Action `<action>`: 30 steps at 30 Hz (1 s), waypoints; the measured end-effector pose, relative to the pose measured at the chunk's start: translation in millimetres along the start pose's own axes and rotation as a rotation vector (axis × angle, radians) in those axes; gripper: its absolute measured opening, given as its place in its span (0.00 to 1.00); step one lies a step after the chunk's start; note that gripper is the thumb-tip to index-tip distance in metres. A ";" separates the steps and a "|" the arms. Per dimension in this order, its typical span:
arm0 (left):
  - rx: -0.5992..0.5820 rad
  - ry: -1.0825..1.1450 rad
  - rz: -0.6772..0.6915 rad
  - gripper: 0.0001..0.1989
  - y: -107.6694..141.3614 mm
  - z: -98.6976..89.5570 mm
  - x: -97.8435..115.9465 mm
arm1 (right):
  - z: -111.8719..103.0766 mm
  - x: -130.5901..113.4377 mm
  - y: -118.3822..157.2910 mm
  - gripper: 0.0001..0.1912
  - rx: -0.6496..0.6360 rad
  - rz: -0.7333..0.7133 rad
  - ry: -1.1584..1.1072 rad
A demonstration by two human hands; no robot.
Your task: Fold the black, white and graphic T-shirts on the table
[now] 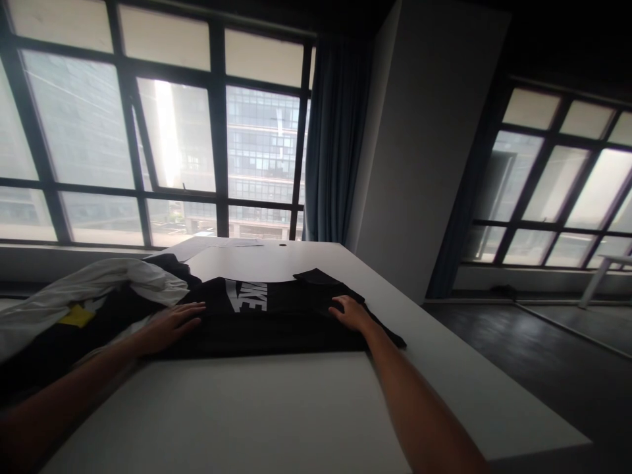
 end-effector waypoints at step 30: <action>-0.161 -0.064 -0.130 0.34 -7.0 -22.6 -10.4 | -21.0 0.0 -11.5 0.26 -0.183 0.133 0.109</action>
Point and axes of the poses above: each hand's wrist, its own y-axis away from the middle knuckle, its own z-axis out of the palm, x = y × z, the point moved 1 cm from there along -y, towards the middle knuckle, and after that the axes turned 1 degree about -x, right-handed, at the moved point
